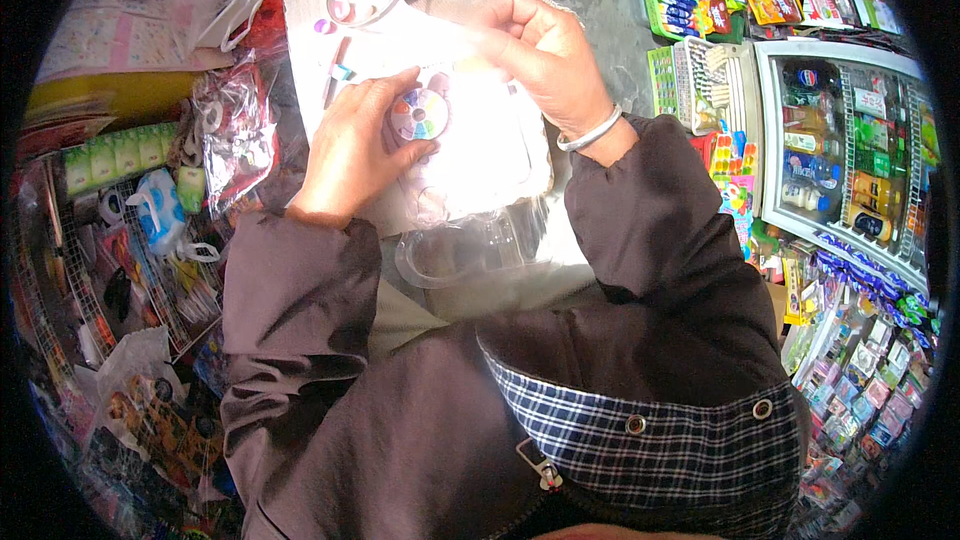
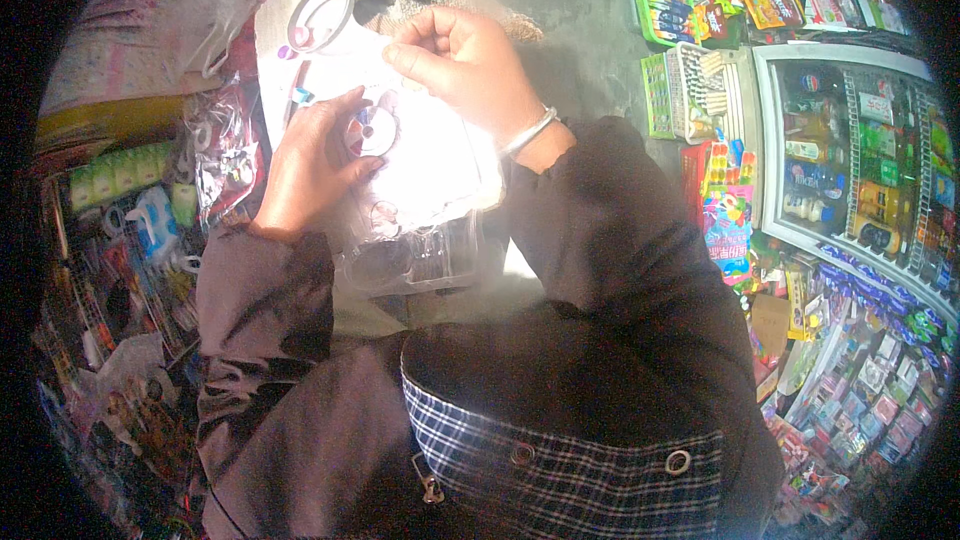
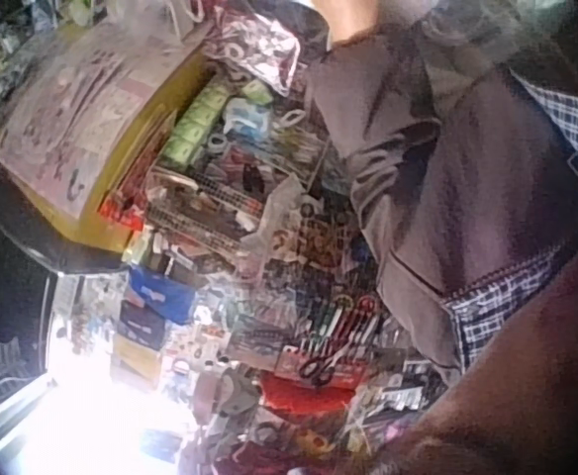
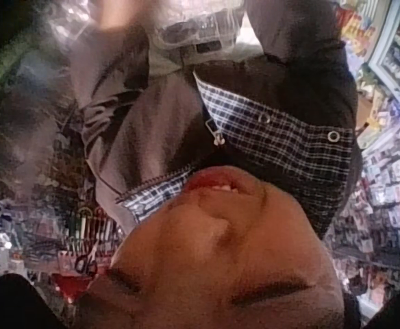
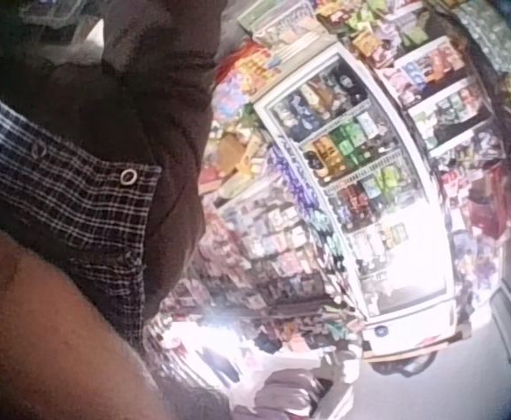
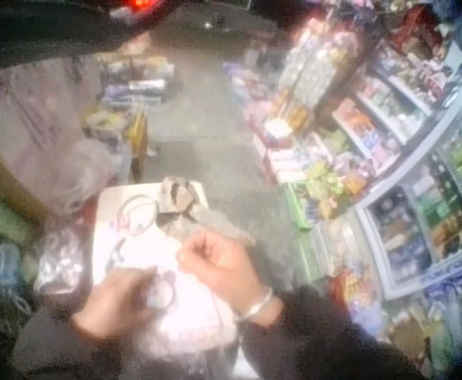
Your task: The person assembles small keychains by attaching round charms to metal rings using a cloth to grip the components. They handle each piece individually, place assembled units into a clear plastic bag, and continue the process with additional charms and rings.
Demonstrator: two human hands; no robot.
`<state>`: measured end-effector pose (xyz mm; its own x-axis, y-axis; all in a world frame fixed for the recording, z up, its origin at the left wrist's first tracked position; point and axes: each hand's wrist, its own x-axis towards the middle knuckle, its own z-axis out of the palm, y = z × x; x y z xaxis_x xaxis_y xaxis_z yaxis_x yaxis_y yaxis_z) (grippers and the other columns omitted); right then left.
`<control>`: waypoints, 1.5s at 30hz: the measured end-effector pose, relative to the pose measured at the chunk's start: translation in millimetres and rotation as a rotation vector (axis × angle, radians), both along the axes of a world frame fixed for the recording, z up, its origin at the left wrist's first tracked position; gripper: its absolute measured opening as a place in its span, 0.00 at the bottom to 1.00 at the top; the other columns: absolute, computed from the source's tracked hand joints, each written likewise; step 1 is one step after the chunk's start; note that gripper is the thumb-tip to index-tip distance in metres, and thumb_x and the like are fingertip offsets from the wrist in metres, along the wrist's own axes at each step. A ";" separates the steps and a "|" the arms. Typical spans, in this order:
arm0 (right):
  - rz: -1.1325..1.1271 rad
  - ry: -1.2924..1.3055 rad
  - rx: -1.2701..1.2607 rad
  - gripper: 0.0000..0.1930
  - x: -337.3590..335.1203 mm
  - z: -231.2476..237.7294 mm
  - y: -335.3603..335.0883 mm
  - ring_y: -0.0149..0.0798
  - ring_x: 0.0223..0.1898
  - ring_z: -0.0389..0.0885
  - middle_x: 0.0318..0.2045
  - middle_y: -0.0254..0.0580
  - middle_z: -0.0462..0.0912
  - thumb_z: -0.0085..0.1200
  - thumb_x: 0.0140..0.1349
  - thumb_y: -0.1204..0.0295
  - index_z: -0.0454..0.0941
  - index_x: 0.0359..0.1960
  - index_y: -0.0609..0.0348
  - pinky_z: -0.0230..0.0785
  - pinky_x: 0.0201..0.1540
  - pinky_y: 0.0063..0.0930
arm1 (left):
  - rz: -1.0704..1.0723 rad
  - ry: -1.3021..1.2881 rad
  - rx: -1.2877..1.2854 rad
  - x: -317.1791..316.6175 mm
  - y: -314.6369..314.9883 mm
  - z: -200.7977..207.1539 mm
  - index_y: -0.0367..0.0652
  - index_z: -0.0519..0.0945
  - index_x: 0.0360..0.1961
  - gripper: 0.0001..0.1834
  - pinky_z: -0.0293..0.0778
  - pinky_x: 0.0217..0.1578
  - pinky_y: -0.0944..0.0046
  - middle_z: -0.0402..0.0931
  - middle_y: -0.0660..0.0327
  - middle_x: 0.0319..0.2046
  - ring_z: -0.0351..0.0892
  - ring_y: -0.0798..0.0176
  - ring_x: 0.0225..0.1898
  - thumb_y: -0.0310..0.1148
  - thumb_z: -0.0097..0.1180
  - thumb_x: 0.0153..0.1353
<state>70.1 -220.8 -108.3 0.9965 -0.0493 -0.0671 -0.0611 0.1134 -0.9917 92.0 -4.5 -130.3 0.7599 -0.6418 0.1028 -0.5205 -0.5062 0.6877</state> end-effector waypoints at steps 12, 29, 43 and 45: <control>0.023 0.071 0.050 0.05 0.4 2.3 -3.1 0.18 0.25 0.73 0.27 0.29 0.78 0.54 0.62 0.74 0.75 0.37 0.61 0.65 0.26 0.10 | 0.234 0.003 -0.169 8.1 10.1 6.0 0.42 0.78 0.45 0.19 0.72 0.42 0.63 0.77 0.59 0.38 0.76 0.61 0.37 0.30 0.67 0.50; -0.079 -0.047 -0.022 0.12 -8.4 -1.8 -15.0 0.18 0.26 0.71 0.28 0.30 0.78 0.56 0.61 0.74 0.72 0.46 0.62 0.64 0.27 0.11 | 0.516 -0.122 -0.114 34.9 37.8 -6.5 0.40 0.80 0.41 0.10 0.72 0.36 0.62 0.75 0.57 0.36 0.77 0.61 0.34 0.30 0.58 0.58; 0.716 0.071 -0.341 0.42 -71.1 42.6 -67.0 0.32 0.55 0.70 0.53 0.38 0.74 0.60 0.48 0.75 0.55 0.68 0.53 0.61 0.54 0.23 | 0.209 0.410 -0.144 -10.1 65.3 12.5 0.38 0.77 0.49 0.17 0.67 0.39 0.75 0.73 0.67 0.36 0.68 0.75 0.36 0.18 0.49 0.57; 0.750 0.041 -0.364 0.49 -79.9 46.5 -62.5 0.33 0.57 0.69 0.56 0.37 0.73 0.68 0.44 0.70 0.53 0.69 0.52 0.60 0.56 0.28 | 0.146 0.404 -0.126 -14.8 65.7 11.6 0.39 0.76 0.51 0.19 0.67 0.36 0.76 0.73 0.67 0.36 0.68 0.77 0.33 0.18 0.50 0.57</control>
